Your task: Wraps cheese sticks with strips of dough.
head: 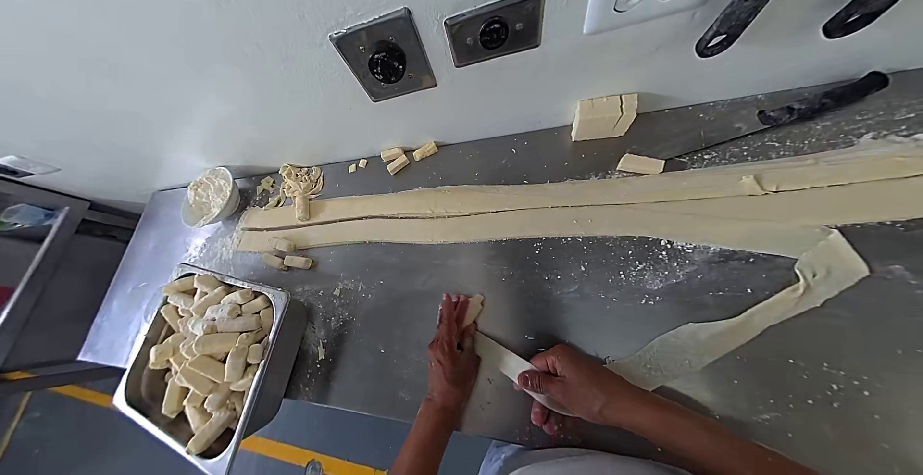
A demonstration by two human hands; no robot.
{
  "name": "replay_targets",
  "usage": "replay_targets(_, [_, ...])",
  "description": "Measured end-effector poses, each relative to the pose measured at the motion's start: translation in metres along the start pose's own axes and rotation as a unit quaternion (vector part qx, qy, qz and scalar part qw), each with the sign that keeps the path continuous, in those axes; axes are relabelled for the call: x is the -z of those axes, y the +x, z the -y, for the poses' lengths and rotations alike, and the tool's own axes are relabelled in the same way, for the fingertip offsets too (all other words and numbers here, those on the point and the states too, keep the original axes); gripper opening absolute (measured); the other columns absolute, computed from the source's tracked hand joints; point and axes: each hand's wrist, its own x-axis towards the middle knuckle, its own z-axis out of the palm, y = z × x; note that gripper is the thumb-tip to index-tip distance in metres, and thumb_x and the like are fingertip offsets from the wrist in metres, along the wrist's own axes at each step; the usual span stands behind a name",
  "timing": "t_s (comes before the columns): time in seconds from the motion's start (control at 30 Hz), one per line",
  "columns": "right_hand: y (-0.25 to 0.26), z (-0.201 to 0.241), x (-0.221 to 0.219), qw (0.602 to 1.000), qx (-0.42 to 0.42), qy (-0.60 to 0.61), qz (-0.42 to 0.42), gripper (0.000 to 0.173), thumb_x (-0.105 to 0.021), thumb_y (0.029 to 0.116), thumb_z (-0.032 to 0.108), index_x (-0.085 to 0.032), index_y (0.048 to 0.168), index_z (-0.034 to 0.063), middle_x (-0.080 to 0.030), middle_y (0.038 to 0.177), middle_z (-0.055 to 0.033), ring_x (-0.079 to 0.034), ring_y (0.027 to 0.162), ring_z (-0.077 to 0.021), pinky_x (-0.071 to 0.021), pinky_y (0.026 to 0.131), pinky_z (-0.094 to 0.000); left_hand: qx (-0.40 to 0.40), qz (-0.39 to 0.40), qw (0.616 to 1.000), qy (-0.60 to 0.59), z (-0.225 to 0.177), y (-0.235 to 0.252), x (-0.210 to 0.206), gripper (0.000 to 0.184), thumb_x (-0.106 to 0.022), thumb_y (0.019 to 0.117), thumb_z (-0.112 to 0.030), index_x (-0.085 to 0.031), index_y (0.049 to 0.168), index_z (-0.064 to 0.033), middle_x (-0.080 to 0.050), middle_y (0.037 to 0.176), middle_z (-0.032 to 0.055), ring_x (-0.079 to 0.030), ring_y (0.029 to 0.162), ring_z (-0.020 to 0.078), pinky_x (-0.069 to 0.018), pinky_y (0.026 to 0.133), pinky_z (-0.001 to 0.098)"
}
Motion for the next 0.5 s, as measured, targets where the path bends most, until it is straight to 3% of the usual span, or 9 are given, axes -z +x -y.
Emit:
replay_targets(0.07, [0.001, 0.005, 0.004, 1.0, -0.009, 0.003, -0.01, 0.027, -0.05, 0.1099, 0.028, -0.064, 0.102, 0.0057, -0.074, 0.079, 0.0, -0.072, 0.067, -0.0087, -0.0583, 0.063, -0.0249, -0.04, 0.033, 0.999, 0.001, 0.001, -0.003, 0.003, 0.045, -0.064, 0.0909, -0.003, -0.057, 0.13, 0.0191, -0.071, 0.121, 0.0243, -0.069, 0.114, 0.0394, -0.0534, 0.102, 0.0489])
replay_targets(0.13, [0.002, 0.007, 0.007, 1.0, -0.014, 0.0, -0.017, 0.027, -0.049, 0.1101, 0.028, -0.063, 0.101, 0.0064, -0.074, 0.079, 0.0004, -0.072, 0.067, -0.008, -0.0579, 0.062, -0.0244, -0.038, 0.029, 0.999, -0.014, 0.003, -0.002, 0.006, 0.044, -0.064, 0.0921, -0.003, -0.057, 0.129, 0.0192, -0.073, 0.117, 0.0223, -0.072, 0.109, 0.0344, -0.0568, 0.098, 0.0444])
replay_targets(0.17, [0.003, 0.007, 0.007, 1.0, -0.017, -0.001, -0.021, 0.028, -0.049, 0.11, 0.029, -0.063, 0.1, 0.0067, -0.074, 0.079, 0.0007, -0.071, 0.066, -0.0078, -0.0576, 0.061, -0.0243, -0.028, 0.021, 0.999, -0.019, 0.004, -0.002, 0.006, 0.048, -0.066, 0.0914, -0.005, -0.056, 0.131, 0.0204, -0.072, 0.118, 0.0241, -0.072, 0.11, 0.0358, -0.0565, 0.098, 0.0456])
replay_targets(0.23, [0.004, 0.007, 0.008, 0.999, -0.019, 0.001, -0.034, 0.027, -0.049, 0.11, 0.029, -0.062, 0.099, 0.0074, -0.074, 0.079, 0.001, -0.072, 0.066, -0.0077, -0.0573, 0.06, -0.0237, -0.025, 0.041, 0.999, -0.027, 0.001, -0.002, 0.0, 0.051, -0.067, 0.0894, -0.008, -0.057, 0.131, 0.0186, -0.066, 0.128, 0.0278, -0.065, 0.121, 0.043, -0.0471, 0.108, 0.0555])
replay_targets(0.33, [0.007, 0.004, 0.011, 0.999, -0.019, 0.004, -0.042, 0.027, -0.049, 0.11, 0.029, -0.06, 0.096, 0.0083, -0.074, 0.078, 0.0013, -0.071, 0.066, -0.0077, -0.0571, 0.06, -0.0232, -0.034, 0.016, 0.999, -0.023, 0.0, 0.004, -0.002, 0.031, -0.063, 0.0849, 0.004, -0.073, 0.114, 0.0098, -0.072, 0.118, 0.0248, -0.069, 0.114, 0.0425, -0.0519, 0.103, 0.0551])
replay_targets(0.4, [0.007, 0.004, 0.011, 0.999, -0.02, 0.007, -0.043, 0.027, -0.049, 0.1101, 0.028, -0.06, 0.096, 0.0085, -0.074, 0.078, 0.0016, -0.072, 0.066, -0.0075, -0.0574, 0.06, -0.0232, -0.052, 0.01, 0.999, -0.003, 0.005, 0.002, -0.001, 0.028, -0.058, 0.0885, 0.005, -0.074, 0.112, 0.0092, -0.071, 0.118, 0.0255, -0.067, 0.115, 0.0441, -0.0509, 0.104, 0.0553])
replay_targets(0.5, [0.005, 0.006, 0.013, 0.999, -0.02, 0.009, -0.045, 0.026, -0.05, 0.11, 0.028, -0.06, 0.095, 0.0091, -0.074, 0.078, 0.0015, -0.072, 0.065, -0.0073, -0.0572, 0.059, -0.0227, -0.094, 0.068, 0.993, -0.02, 0.001, -0.006, 0.006, 0.03, -0.053, 0.0961, -0.003, -0.072, 0.116, 0.0084, -0.07, 0.124, 0.0231, -0.066, 0.12, 0.0401, -0.0486, 0.108, 0.0523])
